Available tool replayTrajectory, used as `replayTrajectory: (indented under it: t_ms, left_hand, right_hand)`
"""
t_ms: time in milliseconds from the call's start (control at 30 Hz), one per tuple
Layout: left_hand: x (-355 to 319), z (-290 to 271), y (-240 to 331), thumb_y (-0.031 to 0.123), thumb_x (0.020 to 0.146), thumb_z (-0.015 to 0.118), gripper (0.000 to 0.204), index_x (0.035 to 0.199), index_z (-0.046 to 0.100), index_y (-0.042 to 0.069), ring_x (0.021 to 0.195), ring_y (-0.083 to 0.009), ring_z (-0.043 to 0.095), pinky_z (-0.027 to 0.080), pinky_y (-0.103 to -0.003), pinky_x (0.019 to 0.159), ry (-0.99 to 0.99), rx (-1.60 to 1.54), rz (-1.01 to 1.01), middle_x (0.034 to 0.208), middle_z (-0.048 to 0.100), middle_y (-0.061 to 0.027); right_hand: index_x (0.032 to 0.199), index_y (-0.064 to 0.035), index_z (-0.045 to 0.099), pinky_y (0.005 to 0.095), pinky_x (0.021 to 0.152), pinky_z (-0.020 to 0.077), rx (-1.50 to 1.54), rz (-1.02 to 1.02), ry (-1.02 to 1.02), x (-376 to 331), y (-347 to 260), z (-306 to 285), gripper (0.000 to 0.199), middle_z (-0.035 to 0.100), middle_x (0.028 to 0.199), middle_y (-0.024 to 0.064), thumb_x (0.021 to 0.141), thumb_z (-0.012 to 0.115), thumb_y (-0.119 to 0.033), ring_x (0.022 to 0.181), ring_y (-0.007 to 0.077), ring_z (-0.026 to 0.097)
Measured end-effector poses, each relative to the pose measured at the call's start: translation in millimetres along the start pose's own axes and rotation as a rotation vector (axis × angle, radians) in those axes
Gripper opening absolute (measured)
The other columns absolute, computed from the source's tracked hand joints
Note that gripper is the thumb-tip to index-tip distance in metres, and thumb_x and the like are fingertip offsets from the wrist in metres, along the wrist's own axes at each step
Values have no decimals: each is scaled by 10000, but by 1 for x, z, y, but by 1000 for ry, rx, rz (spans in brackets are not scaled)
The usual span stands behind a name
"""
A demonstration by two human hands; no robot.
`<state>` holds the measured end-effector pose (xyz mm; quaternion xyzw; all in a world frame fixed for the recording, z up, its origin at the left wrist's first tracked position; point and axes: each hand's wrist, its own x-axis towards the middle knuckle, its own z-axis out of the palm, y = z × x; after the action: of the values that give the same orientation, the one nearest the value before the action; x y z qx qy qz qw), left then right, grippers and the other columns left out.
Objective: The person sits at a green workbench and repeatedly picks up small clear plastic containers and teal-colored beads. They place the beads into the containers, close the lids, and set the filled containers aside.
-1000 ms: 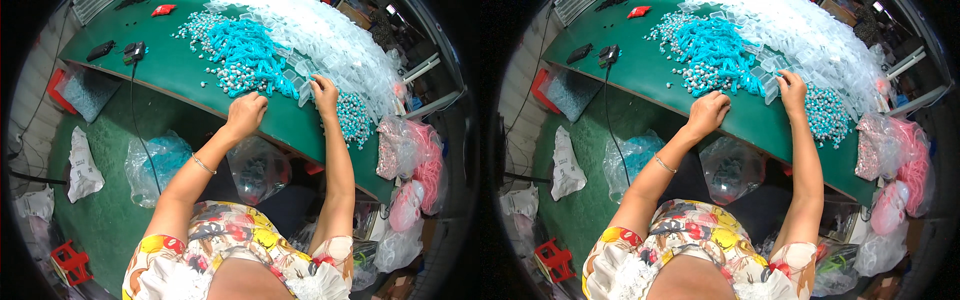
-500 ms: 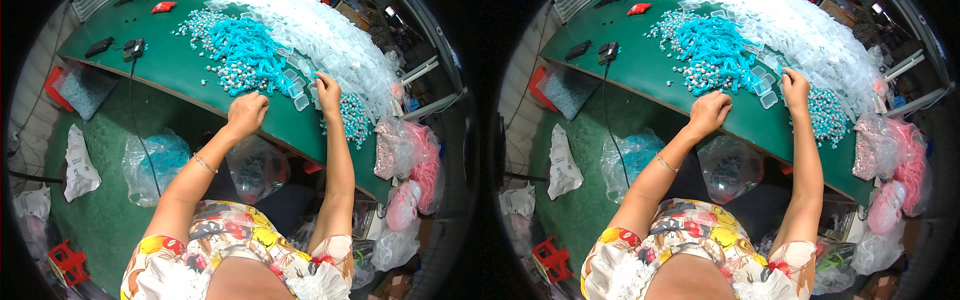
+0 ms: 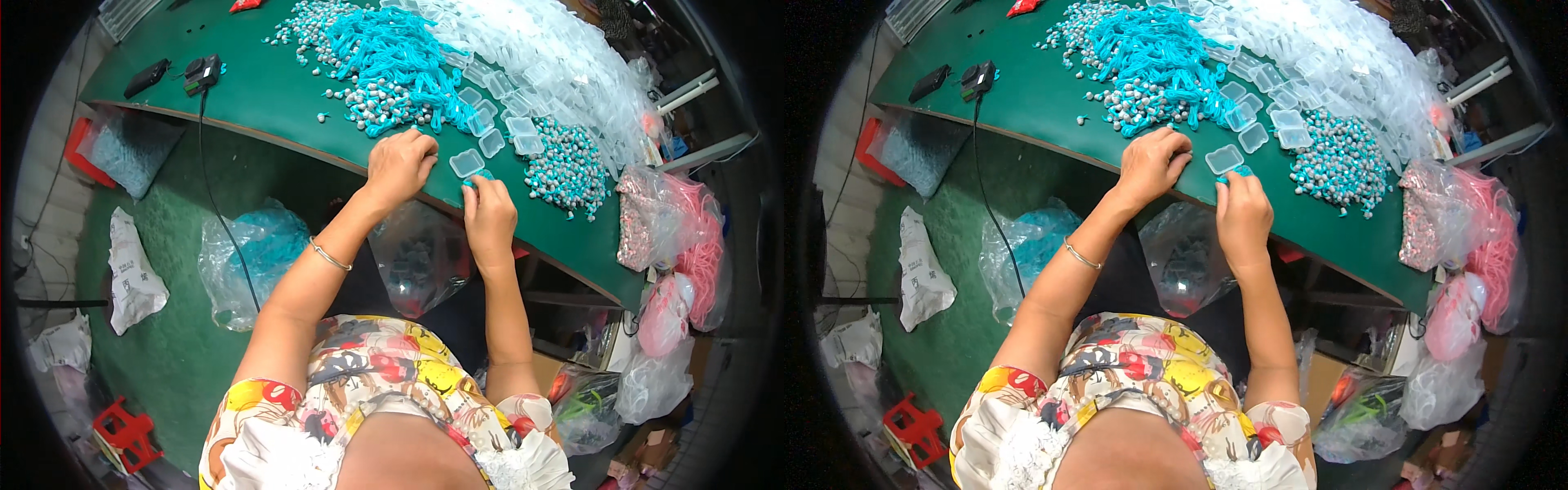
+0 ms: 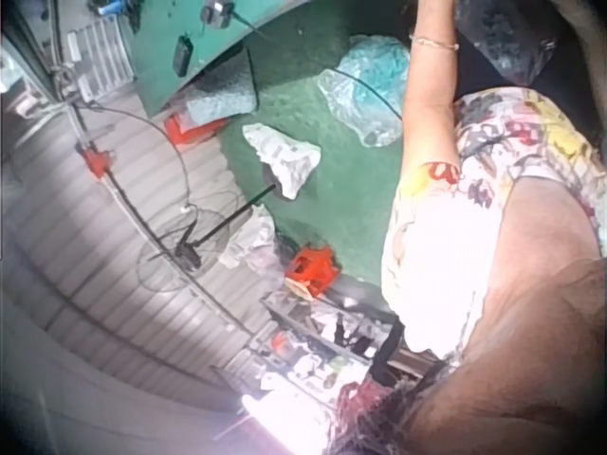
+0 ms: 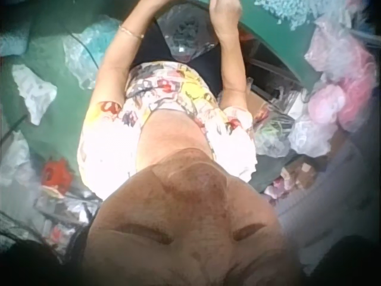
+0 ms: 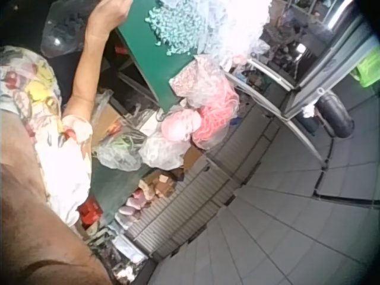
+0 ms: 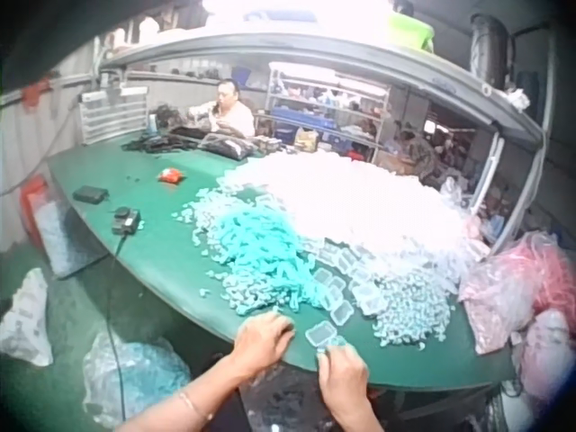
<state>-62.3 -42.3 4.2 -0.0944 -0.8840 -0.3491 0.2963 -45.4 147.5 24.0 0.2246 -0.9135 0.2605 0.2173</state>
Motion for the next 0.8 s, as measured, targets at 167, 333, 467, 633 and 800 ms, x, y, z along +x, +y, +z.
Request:
replayTrajectory:
  t_ms: [167, 333, 467, 633, 800]
  left_hand:
    - [-2, -2, -6, 128, 801, 722, 140, 929, 674, 102, 801, -292, 653, 511, -421, 685, -4, 13, 7, 839, 633, -62]
    - [7, -5, 1, 135, 825, 698, 131, 953, 698, 108, 834, -301, 662, 521, -424, 701, -118, 23, -28, 874, 647, -71]
    - [8, -8, -2, 97, 831, 679, 90, 918, 704, 102, 839, -309, 663, 523, -427, 699, -124, 49, -25, 883, 650, -80]
    - [11, -20, -7, 51, 826, 671, 92, 905, 709, 81, 841, -313, 659, 525, -414, 706, -223, 112, 168, 914, 639, -99]
    - [1, -16, -6, 16, 799, 696, 152, 940, 717, 68, 858, -306, 653, 525, -400, 732, -139, -36, 177, 940, 626, -96]
  right_hand:
    - [1068, -38, 654, 440, 685, 499, 147, 134, -125, 19, -8, -21, 216, 617, 888, 153, 860, 678, -91, 782, 353, 629]
    - [1122, -46, 654, 428, 848, 481, 65, -221, -81, 28, 40, -29, 301, 634, 1044, 142, 824, 694, -58, 998, 344, 587]
    - [1108, -37, 662, 426, 858, 482, 82, -184, -144, 21, 48, -22, 301, 634, 1065, 141, 817, 720, -85, 1002, 341, 583]
    - [1057, -29, 671, 434, 833, 485, 11, -105, -78, 9, 28, -16, 275, 621, 999, 147, 813, 742, -134, 958, 336, 582]
    - [1041, -49, 675, 431, 801, 483, -2, -49, -106, 11, 17, -23, 267, 635, 967, 119, 799, 751, -134, 928, 332, 590]
